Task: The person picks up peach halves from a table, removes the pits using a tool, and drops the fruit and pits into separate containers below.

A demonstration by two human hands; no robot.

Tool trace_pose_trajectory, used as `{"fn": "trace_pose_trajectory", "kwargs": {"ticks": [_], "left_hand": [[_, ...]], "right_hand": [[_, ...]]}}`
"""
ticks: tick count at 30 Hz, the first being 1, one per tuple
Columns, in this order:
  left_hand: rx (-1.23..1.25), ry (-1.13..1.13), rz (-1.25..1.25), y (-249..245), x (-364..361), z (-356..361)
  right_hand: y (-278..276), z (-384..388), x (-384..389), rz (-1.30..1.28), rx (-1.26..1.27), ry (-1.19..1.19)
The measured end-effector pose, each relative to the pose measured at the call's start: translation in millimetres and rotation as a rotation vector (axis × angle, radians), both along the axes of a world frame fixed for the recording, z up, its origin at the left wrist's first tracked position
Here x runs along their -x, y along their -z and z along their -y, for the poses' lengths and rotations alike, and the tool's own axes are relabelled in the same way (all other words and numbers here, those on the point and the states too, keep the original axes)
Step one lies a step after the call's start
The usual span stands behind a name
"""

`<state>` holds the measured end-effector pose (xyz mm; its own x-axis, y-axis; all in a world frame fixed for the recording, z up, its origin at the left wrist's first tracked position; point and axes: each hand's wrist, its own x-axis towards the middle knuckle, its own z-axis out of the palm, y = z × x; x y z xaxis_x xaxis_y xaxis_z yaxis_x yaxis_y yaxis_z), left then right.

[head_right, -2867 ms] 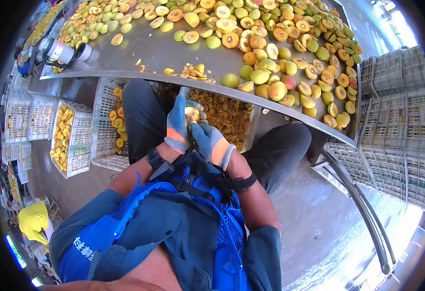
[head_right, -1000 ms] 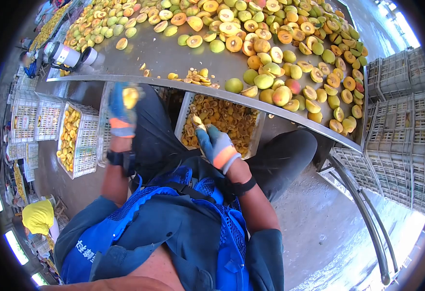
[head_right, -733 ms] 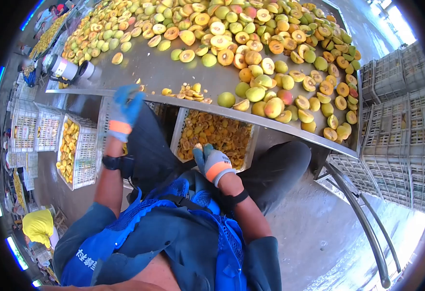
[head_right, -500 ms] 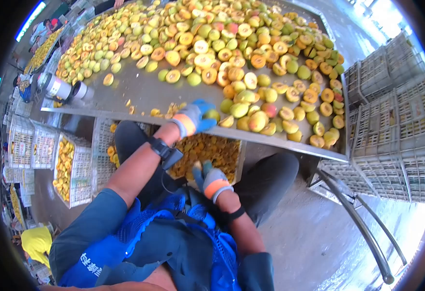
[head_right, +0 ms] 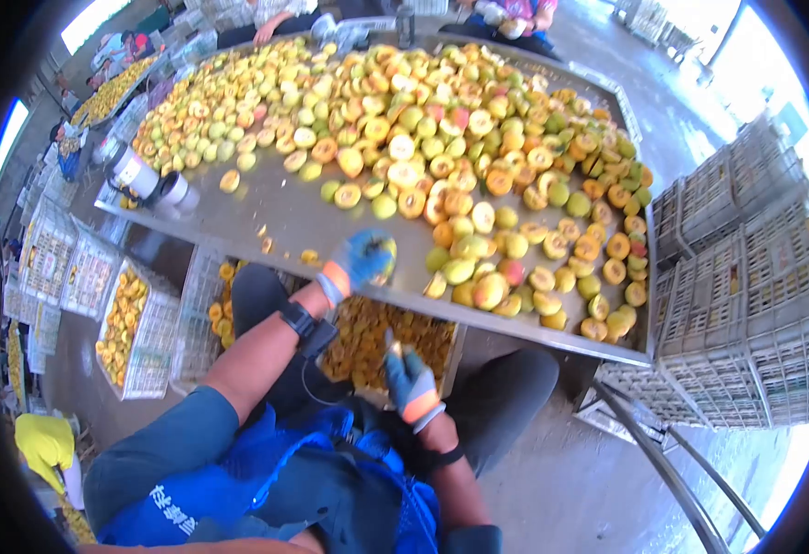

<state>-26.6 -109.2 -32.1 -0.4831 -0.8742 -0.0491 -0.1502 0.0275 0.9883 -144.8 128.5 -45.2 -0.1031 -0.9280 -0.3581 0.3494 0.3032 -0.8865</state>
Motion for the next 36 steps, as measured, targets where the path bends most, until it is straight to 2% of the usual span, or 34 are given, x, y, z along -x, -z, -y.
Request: {"fn": "trace_pose_trajectory", "kwargs": {"ticks": [1, 2, 3, 4, 5, 6, 8, 9, 11, 13, 16, 20, 21, 24, 25, 27, 29, 31, 33, 34, 35, 36], "left_hand": [[-0.326, -0.097, -0.295, -6, -7, -6], [-0.636, -0.216, -0.604, -12, -13, -16], [-0.716, -0.161, -0.717, -28, -22, -31], [-0.785, -0.1, -0.833, -50, -30, -44], [-0.852, -0.034, -0.949, -60, -37, -54], [-0.847, -0.061, -0.963, -57, -41, -61], [-0.84, -0.097, -0.991, -51, -44, -72], [-0.806, 0.005, -1.06, -49, -48, -77], [-0.426, -0.223, -0.798, -45, -39, -97], [-0.369, -0.23, -0.831, -52, -41, -108], [0.314, -0.251, -0.244, -36, -45, -114], [-0.069, -0.246, -0.546, -46, -41, -121], [-0.079, -0.294, -0.607, -49, -34, -123], [-0.113, -0.334, -0.621, -49, -30, -129], [-0.291, -0.345, -0.772, -57, -29, -131], [-0.19, -0.343, -0.667, -57, -29, -134], [-0.234, -0.36, -0.678, -56, -29, -133], [-0.426, -0.399, -0.801, -51, -29, -129], [-0.086, -0.388, -0.525, -45, -31, -134], [-0.113, -0.372, -0.538, -42, -32, -134], [-0.14, -0.356, -0.55, -40, -32, -134], [-0.364, -0.333, -0.711, -39, -33, -131]], "right_hand": [[-1, 3, 1, 0.148, 0.008, 0.043], [-13, 8, -3, -0.047, 0.167, 0.061], [-12, 14, -2, -0.068, 0.21, 0.046], [-42, 18, -2, -0.129, 0.22, 0.003], [-54, 23, -3, -0.162, 0.235, -0.007], [-62, 29, -6, -0.197, 0.252, -0.012], [-89, 40, -10, -0.493, 0.389, -0.041], [-95, 43, -12, -0.642, 0.455, -0.053], [-93, 51, -18, -0.719, 0.463, -0.052], [-91, 53, -20, -0.815, 0.445, -0.119], [-99, 52, -30, -0.76, 0.303, -0.085], [-88, 50, -37, -0.807, 0.221, -0.116], [-84, 49, -36, -0.79, 0.211, -0.16], [-78, 47, -41, -0.749, 0.31, -0.101], [-78, 48, -40, -0.747, 0.316, -0.134], [-86, 48, -39, -0.764, 0.273, -0.181], [-91, 48, -37, -0.782, 0.25, -0.222], [-92, 49, -35, -0.8, 0.25, -0.261], [-101, 51, -34, -0.836, 0.133, -0.343], [-104, 51, -34, -0.853, 0.075, -0.384], [-99, 49, -35, -0.829, 0.118, -0.355], [-91, 48, -35, -0.805, 0.16, -0.326]]}}
